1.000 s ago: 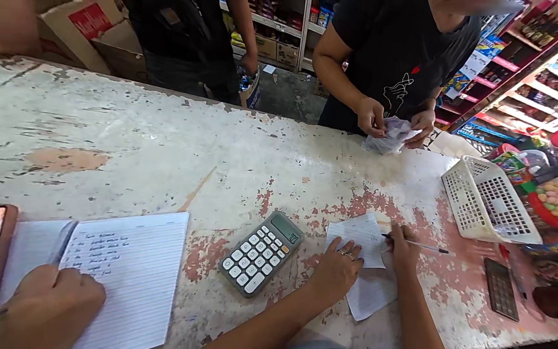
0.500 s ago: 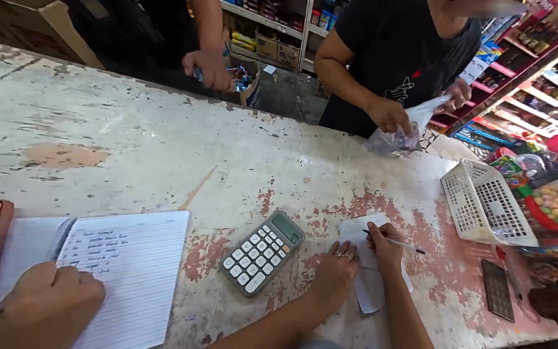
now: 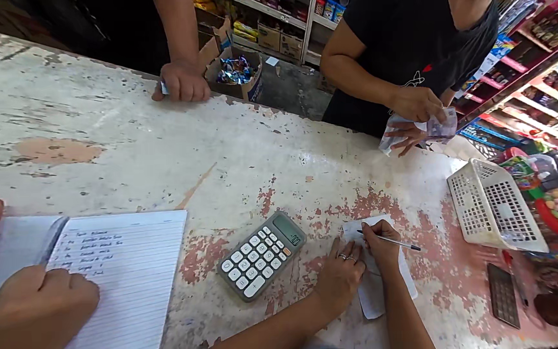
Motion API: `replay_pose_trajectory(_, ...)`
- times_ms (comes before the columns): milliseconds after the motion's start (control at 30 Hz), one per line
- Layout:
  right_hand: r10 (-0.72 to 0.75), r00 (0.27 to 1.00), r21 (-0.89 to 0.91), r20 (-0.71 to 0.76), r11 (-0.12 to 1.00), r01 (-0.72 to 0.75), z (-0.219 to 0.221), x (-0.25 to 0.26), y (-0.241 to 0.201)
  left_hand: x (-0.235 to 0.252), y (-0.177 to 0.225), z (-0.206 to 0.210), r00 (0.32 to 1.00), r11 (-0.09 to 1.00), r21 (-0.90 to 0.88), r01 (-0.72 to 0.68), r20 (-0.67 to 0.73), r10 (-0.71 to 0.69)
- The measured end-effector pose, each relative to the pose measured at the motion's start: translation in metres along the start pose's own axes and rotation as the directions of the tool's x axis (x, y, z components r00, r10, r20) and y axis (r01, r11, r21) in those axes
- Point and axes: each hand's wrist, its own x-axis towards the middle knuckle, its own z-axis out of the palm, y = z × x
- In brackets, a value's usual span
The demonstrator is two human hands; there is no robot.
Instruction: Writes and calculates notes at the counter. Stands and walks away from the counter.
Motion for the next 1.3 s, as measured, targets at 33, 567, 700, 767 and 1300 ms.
replay_pose_trajectory(33, -0.051, 0.999, -0.022, -0.003, 0.998, 0.051, 0.0, -0.001, 0.002, 0.0, 0.0, 0.0, 1.0, 1.0, -0.001, 0.006, 0.001, -0.006)
replay_pose_trajectory(567, -0.205, 0.979, -0.104, 0.01, 0.973, 0.205, 0.011, -0.007, 0.007, 0.008, 0.003, -0.011, 0.992, 0.998, -0.014, 0.068, 0.107, -0.066)
replay_pose_trajectory(700, -0.215, 0.977, -0.121, 0.019, 0.969, 0.215, 0.01, -0.007, 0.008, 0.009, 0.004, -0.01, 0.992, 0.997, -0.009, 0.071, 0.107, -0.069)
replay_pose_trajectory(767, -0.209, 0.978, -0.114, 0.004, 0.971, 0.209, 0.009, -0.007, 0.008, 0.009, 0.003, -0.011, 0.992, 0.997, -0.017, 0.069, 0.105, -0.067)
replay_pose_trajectory(1300, -0.24, 0.969, -0.112, 0.05, 0.963, 0.244, 0.004, -0.006, 0.008, 0.012, 0.002, -0.021, 0.981, 0.989, -0.115, 0.095, 0.179, -0.074)
